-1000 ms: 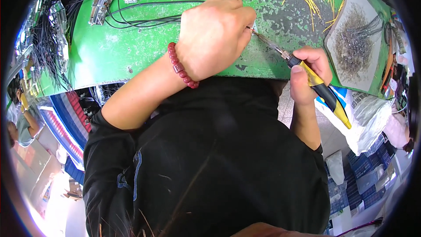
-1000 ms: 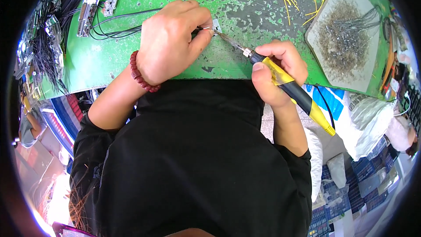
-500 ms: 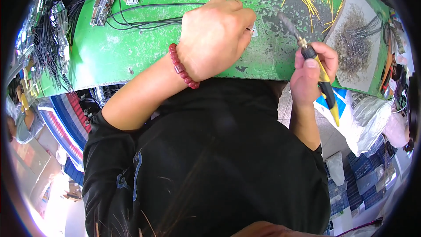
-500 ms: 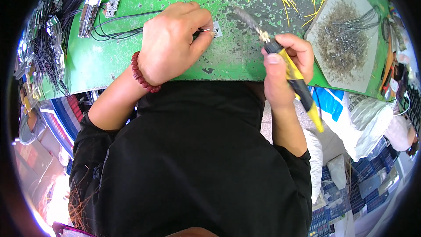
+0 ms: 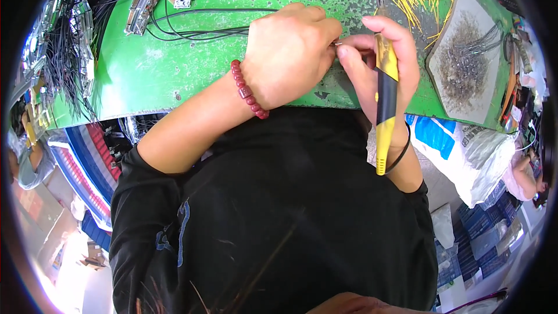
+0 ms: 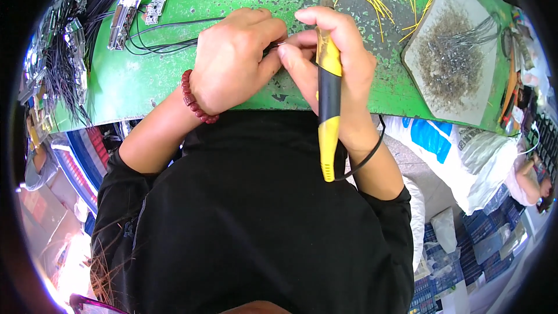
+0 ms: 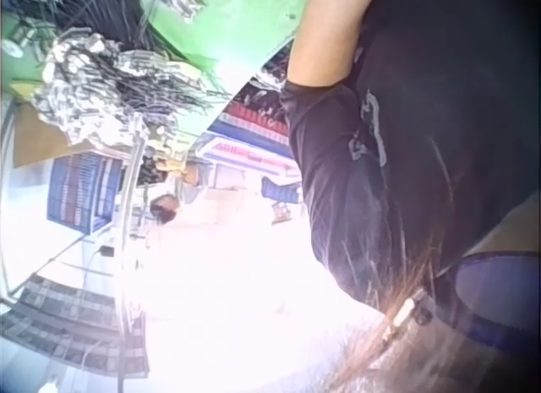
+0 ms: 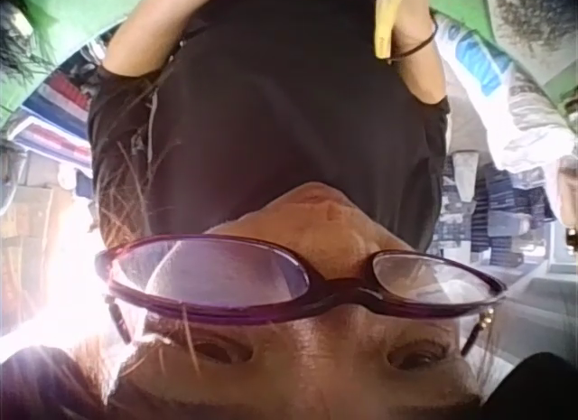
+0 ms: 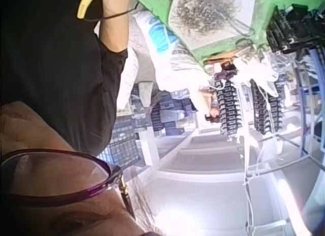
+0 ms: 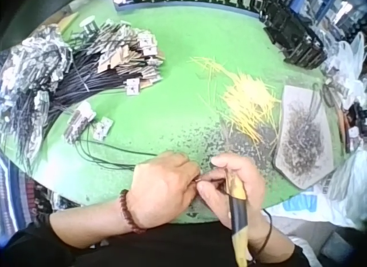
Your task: The person solders wires and electronic components onto small circuit boards using a soldering iron and solder wire, then trims the wires with wire cutters.
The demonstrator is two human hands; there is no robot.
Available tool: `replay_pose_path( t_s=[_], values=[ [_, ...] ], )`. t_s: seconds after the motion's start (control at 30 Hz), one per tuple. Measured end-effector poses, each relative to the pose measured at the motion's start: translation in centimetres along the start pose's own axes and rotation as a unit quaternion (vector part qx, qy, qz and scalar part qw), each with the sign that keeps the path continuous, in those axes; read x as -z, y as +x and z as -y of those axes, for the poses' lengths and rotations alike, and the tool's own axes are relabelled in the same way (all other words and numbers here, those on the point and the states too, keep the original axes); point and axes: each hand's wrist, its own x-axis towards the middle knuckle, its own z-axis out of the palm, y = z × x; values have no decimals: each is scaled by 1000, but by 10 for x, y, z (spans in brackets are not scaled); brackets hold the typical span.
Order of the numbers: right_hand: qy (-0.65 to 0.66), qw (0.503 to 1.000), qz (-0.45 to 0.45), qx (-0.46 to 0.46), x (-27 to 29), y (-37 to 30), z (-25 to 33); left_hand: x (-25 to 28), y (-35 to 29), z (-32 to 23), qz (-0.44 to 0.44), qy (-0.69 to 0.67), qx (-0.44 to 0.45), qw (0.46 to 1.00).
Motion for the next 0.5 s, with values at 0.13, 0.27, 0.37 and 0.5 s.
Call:
replay_pose_path(
  t_s=[0.13,0.27,0.37,0.5],
  values=[
    [-6,1000,-14,27,-2,1,-6,0,0,0,1,1,0,1000],
    [-49,996,-6,73,6,2,-14,2,1,1,12,4,1,1000],
    [-93,991,7,95,7,1,-13,6,2,2,35,-3,-5,999],
    [-46,993,15,104,6,0,-21,13,4,0,53,-44,18,997]
  ],
)
